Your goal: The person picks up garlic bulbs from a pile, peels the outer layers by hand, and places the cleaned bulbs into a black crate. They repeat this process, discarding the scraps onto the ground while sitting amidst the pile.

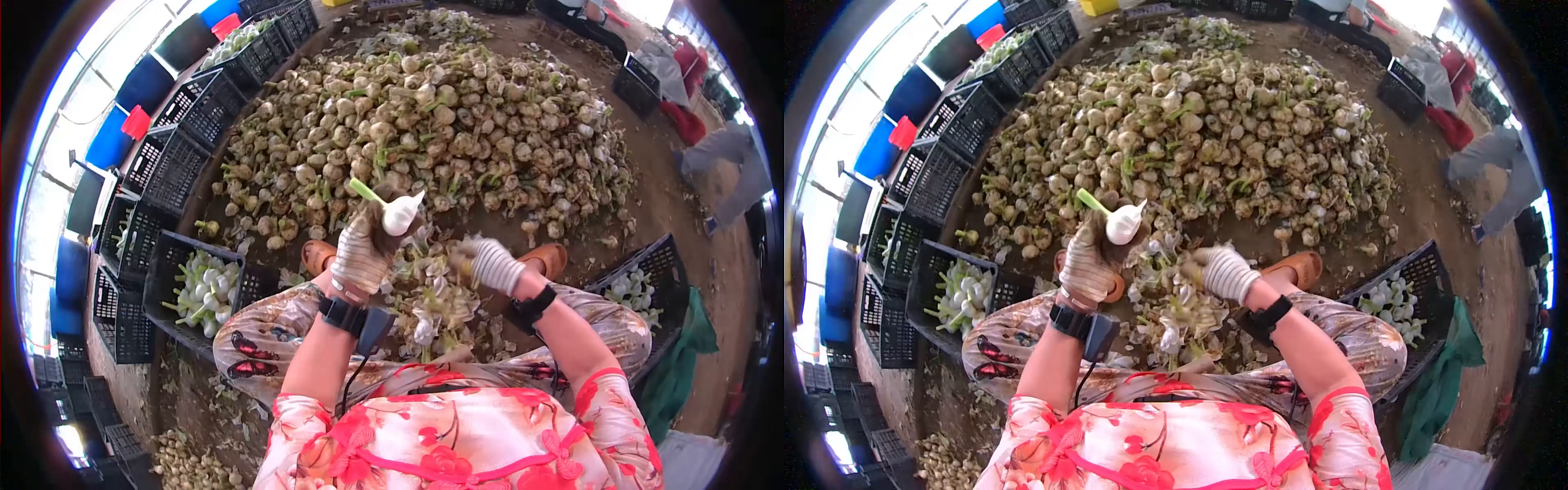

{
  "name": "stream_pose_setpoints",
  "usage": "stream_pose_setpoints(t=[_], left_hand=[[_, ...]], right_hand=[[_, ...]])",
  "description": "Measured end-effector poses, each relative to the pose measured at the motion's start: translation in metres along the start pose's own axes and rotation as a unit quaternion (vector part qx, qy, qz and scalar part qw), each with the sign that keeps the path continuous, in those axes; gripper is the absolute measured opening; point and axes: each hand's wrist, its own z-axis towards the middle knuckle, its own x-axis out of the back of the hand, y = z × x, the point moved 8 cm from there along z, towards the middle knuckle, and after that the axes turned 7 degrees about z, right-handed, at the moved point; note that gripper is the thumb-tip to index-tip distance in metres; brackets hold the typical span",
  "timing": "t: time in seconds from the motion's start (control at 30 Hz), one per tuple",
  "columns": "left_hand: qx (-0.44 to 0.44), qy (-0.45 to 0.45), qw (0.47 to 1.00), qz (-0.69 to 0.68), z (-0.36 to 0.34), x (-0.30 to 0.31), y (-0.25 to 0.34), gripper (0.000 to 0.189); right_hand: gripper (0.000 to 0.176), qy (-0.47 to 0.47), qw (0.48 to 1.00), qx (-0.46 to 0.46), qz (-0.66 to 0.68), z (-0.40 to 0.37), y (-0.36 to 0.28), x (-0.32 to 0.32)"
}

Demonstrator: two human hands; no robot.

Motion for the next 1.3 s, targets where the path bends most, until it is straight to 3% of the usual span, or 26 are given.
stream_pose_setpoints(t=[0.03,0.07,0.13,0.27,0.3,0.37,0.4,0.43,0.47,0.57,0.63,0.67,0.73,0.77,0.87,0.9,0.93,1.0,1.07,1.1,1.2,1.23,1.3], left_hand=[[-0.002,0.021,1.0,0.011,0.001,0.005,-0.002,0.04],[-0.008,0.022,0.999,0.042,0.001,0.004,-0.004,0.04],[-0.021,0.019,0.994,0.103,0.001,-0.004,-0.008,0.04],[-0.069,0.028,0.976,0.205,-0.004,-0.012,-0.011,0.032],[-0.042,0.1,0.98,0.168,-0.005,0.005,-0.015,0.032],[-0.027,0.082,0.985,0.153,-0.006,0.007,-0.016,0.032],[-0.02,0.069,0.987,0.145,-0.005,0.006,-0.015,0.033],[-0.059,0.073,0.988,0.125,-0.007,0.008,-0.004,0.031],[-0.057,0.076,0.992,0.08,-0.004,0.013,-0.002,0.029],[-0.04,0.096,0.994,0.031,-0.003,0.025,0.002,0.026],[-0.042,0.153,0.987,0.034,-0.001,0.045,-0.002,0.027],[-0.066,0.138,0.986,0.067,0.0,0.041,0.001,0.029],[-0.113,0.108,0.979,0.131,-0.001,0.023,0.001,0.032],[-0.17,0.11,0.947,0.251,-0.007,0.006,0.009,0.037],[-0.221,0.11,0.912,0.328,-0.015,-0.001,0.015,0.027],[-0.196,0.113,0.927,0.3,-0.015,-0.005,0.017,0.03],[-0.164,0.117,0.95,0.238,-0.016,-0.004,0.016,0.031],[-0.099,0.116,0.982,0.109,-0.015,0.0,0.017,0.033],[-0.106,0.117,0.982,0.1,-0.012,0.012,0.021,0.038],[-0.116,0.116,0.978,0.127,-0.01,0.014,0.023,0.04],[-0.143,0.098,0.958,0.23,-0.011,0.009,0.015,0.044],[-0.162,0.073,0.946,0.272,-0.012,-0.004,0.014,0.045],[-0.195,0.055,0.935,0.291,-0.013,-0.011,0.012,0.036]], right_hand=[[0.035,0.045,0.984,-0.019,0.172,0.001,-0.005,0.005],[0.035,0.073,0.962,0.087,0.25,0.005,-0.028,0.016],[0.037,0.119,0.948,0.012,0.295,-0.008,-0.07,0.034],[0.026,0.095,0.907,0.031,0.408,0.0,-0.08,0.012],[0.024,0.082,0.902,0.016,0.424,0.0,-0.08,0.009],[0.021,0.082,0.885,-0.019,0.457,0.01,-0.059,0.001],[0.021,0.103,0.961,0.024,0.257,0.017,-0.033,-0.003],[0.02,0.127,0.989,0.069,0.042,0.021,-0.004,-0.008],[0.02,0.139,0.969,0.105,-0.175,0.016,-0.008,-0.01],[0.022,0.051,0.993,0.106,-0.024,0.004,-0.001,-0.018],[0.025,0.041,0.986,-0.011,0.162,-0.008,-0.041,-0.006],[0.024,0.051,0.963,-0.052,0.26,-0.014,-0.057,-0.002],[0.02,0.146,0.976,0.07,0.145,-0.02,-0.099,0.012],[0.018,0.19,0.969,0.13,0.085,-0.024,-0.114,0.017],[0.015,0.255,0.944,0.204,0.056,-0.024,-0.126,0.019],[0.015,0.261,0.941,0.191,0.099,-0.019,-0.113,0.021],[0.013,0.264,0.954,0.104,0.099,-0.009,-0.087,0.025],[0.014,0.234,0.971,0.029,-0.033,0.008,-0.037,0.025],[0.021,0.156,0.974,0.135,0.092,0.007,-0.019,0.003],[0.027,0.1,0.981,0.09,0.139,0.001,-0.028,-0.003],[0.028,0.068,0.944,0.028,0.321,-0.015,-0.071,-0.002],[0.027,0.122,0.945,0.105,0.284,-0.009,-0.078,0.003],[0.028,0.109,0.939,0.091,0.314,-0.009,-0.092,-0.001]])
